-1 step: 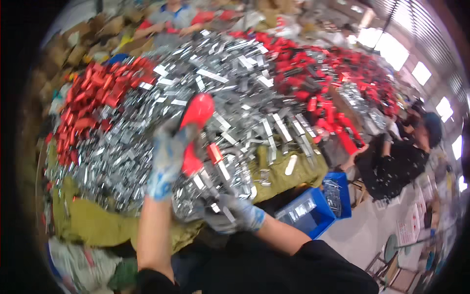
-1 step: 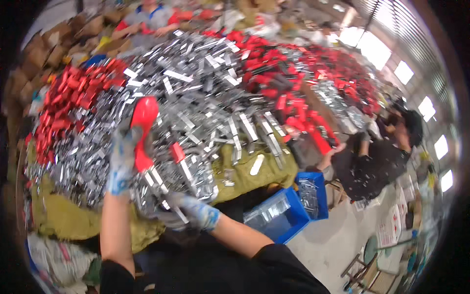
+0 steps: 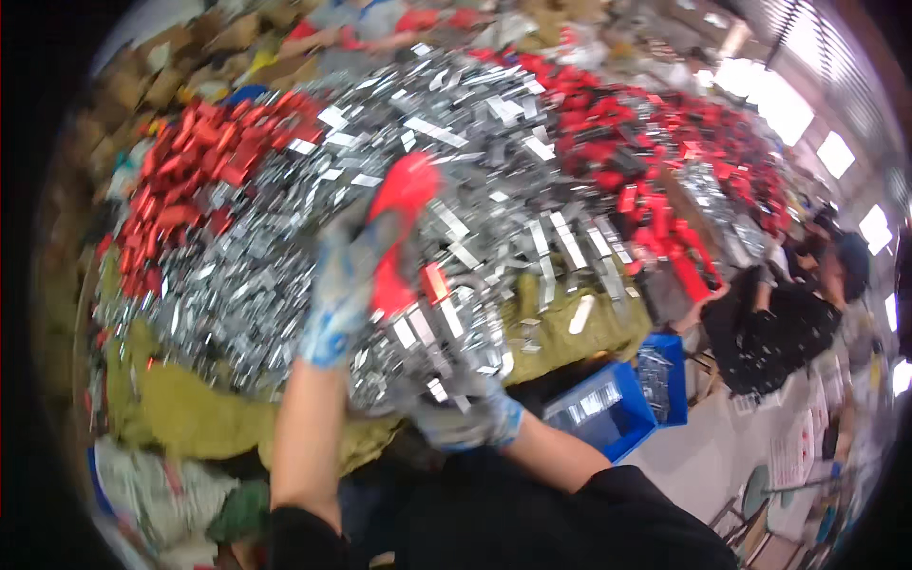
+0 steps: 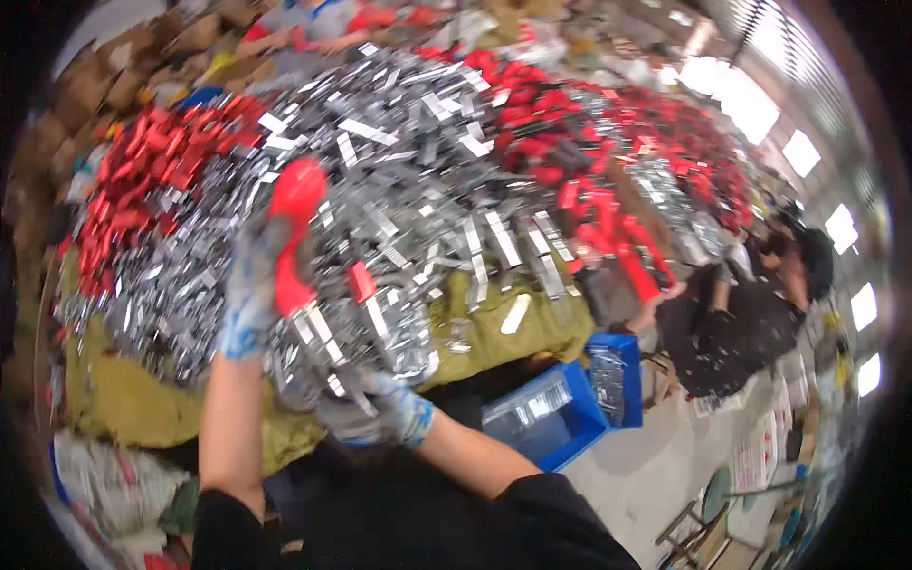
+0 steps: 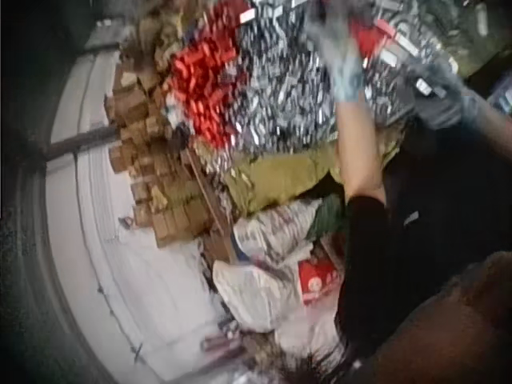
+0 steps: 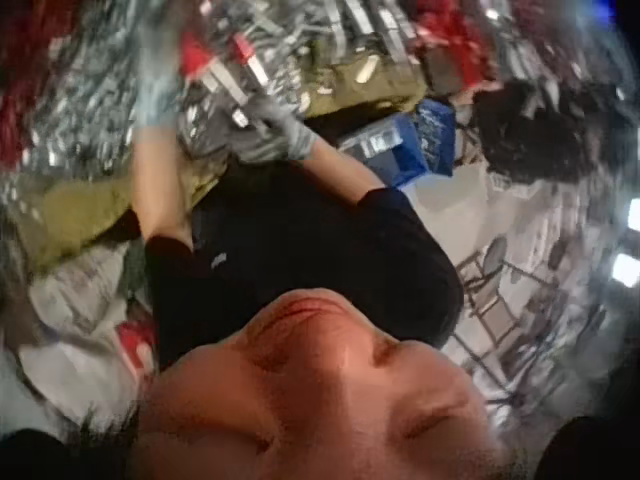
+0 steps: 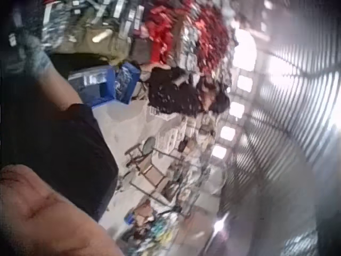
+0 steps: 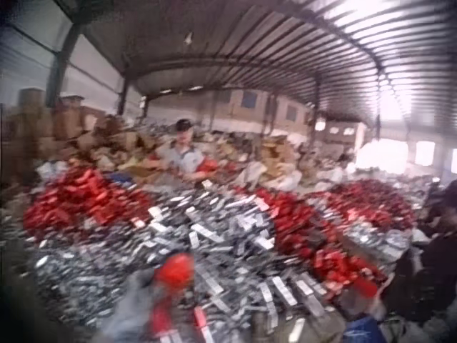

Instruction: The person assembles tools by fitting metal rods, springs, and sleeves together by hand, attaching handles to the metal assemblies, and placing the completed tools into a box.

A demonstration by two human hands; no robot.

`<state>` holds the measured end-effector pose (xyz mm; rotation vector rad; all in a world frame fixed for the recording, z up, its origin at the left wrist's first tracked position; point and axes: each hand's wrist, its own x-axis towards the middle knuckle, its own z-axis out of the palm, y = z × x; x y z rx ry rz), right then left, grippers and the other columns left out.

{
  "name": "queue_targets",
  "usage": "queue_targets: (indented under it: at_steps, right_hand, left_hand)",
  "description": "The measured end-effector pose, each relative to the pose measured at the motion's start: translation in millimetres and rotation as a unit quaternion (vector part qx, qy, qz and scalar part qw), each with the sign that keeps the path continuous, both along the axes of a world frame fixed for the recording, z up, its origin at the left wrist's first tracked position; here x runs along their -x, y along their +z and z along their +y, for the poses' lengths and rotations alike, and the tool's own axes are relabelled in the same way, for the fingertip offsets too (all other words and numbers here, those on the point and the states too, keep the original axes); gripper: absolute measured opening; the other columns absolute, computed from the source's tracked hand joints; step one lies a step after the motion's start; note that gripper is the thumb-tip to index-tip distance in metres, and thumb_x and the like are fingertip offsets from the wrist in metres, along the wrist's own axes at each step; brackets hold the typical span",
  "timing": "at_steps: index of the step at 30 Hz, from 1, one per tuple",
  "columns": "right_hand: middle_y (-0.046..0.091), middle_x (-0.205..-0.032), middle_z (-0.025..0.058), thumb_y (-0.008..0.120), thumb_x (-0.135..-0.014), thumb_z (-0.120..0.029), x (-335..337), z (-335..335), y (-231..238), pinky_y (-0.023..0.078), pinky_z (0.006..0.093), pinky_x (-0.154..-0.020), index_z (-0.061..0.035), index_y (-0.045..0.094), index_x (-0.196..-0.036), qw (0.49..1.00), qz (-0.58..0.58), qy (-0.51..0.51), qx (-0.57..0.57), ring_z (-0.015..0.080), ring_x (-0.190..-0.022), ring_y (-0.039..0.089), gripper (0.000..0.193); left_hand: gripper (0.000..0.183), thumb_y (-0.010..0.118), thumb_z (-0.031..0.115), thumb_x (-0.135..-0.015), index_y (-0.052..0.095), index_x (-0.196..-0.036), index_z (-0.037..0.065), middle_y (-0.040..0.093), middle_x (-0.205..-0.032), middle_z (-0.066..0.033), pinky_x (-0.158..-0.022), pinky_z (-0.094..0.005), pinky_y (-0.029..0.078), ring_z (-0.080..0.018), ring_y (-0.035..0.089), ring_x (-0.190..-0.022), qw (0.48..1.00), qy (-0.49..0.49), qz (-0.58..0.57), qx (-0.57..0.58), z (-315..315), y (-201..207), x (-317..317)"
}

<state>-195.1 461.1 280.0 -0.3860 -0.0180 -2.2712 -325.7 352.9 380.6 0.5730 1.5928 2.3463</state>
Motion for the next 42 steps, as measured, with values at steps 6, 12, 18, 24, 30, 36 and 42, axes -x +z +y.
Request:
queue_targets:
  at_steps: [6, 12, 18, 24, 30, 36, 42]
  right_hand:
    - [0.055, -0.066, 0.0020, 0.062, -0.085, -0.014, 23, -8, 21, 0.039, 0.0260, -0.048, -0.0041, 0.053, -0.113, 0.727, 0.115, -0.281, -0.616, 0.0099, -0.054, 0.050, 0.031]
    - [0.049, -0.056, -0.0015, 0.059, -0.088, -0.017, 14, -8, 8, 0.040, 0.0267, -0.044, -0.0013, 0.055, -0.114, 0.836, 0.105, -0.225, -0.490, 0.0115, -0.045, 0.048, 0.031]
    - [0.069, -0.082, 0.0077, 0.066, -0.081, -0.019, 41, -14, 12, 0.049, 0.0320, -0.058, -0.0022, 0.064, -0.102, 0.442, 0.177, -0.398, -0.784, 0.0156, -0.062, 0.061, 0.026]
    - [0.036, -0.052, -0.0035, 0.060, -0.088, -0.036, 27, -4, 1, 0.025, 0.0199, -0.034, 0.0026, 0.044, -0.128, 0.994, 0.059, -0.068, -0.068, 0.0047, -0.035, 0.030, 0.058]
    - [0.035, -0.052, -0.0049, 0.058, -0.089, -0.023, 19, 3, 6, 0.025, 0.0189, -0.033, 0.0054, 0.046, -0.124, 0.983, 0.035, -0.088, -0.158, 0.0029, -0.035, 0.031, 0.046]
    - [0.045, -0.058, -0.0023, 0.064, -0.085, -0.018, 21, -4, 32, 0.027, 0.0216, -0.037, 0.0014, 0.052, -0.118, 0.827, 0.080, -0.195, -0.521, 0.0047, -0.042, 0.037, 0.040]
    - [0.065, -0.079, 0.0042, 0.069, -0.079, -0.019, 32, -15, 25, 0.047, 0.0286, -0.065, -0.0008, 0.065, -0.104, 0.596, 0.181, -0.422, -0.659, 0.0116, -0.065, 0.056, 0.031]
  left_hand:
    - [0.031, 0.073, 0.028, -0.076, 0.066, -0.091, 0.001, 0.059, -0.063, -0.0010, -0.048, -0.0223, 0.042, -0.0080, 0.053, -0.051, 0.956, 0.113, 0.198, 0.186, 4, 2, 8]
    - [0.036, 0.075, 0.033, -0.076, 0.063, -0.090, 0.002, 0.059, -0.066, -0.0015, -0.049, -0.0223, 0.046, -0.0082, 0.056, -0.053, 1.000, 0.000, 0.001, 0.017, -9, 0, 13]
    - [0.051, 0.076, 0.040, -0.073, 0.066, -0.100, -0.002, 0.062, -0.067, -0.0040, -0.052, -0.0241, 0.047, -0.0099, 0.059, -0.054, 0.966, 0.099, 0.135, 0.195, -3, 4, 10]
    - [0.050, 0.077, 0.039, -0.073, 0.064, -0.095, -0.003, 0.061, -0.066, -0.0048, -0.051, -0.0231, 0.048, -0.0089, 0.058, -0.054, 0.998, 0.012, 0.035, 0.047, -12, 1, 16]
    - [0.052, 0.077, 0.040, -0.072, 0.063, -0.096, -0.004, 0.061, -0.066, -0.0051, -0.051, -0.0215, 0.048, -0.0093, 0.058, -0.054, 0.997, 0.001, 0.020, 0.076, -8, 14, 10]
    - [0.048, 0.076, 0.040, -0.071, 0.068, -0.092, -0.002, 0.063, -0.066, -0.0060, -0.055, -0.0249, 0.049, -0.0100, 0.060, -0.058, 0.983, 0.035, 0.082, 0.158, -11, 17, 10]
    - [0.046, 0.075, 0.041, -0.070, 0.070, -0.096, 0.003, 0.068, -0.073, -0.0090, -0.065, -0.0284, 0.050, -0.0139, 0.064, -0.062, 0.953, 0.138, 0.162, 0.217, -5, 18, 12]
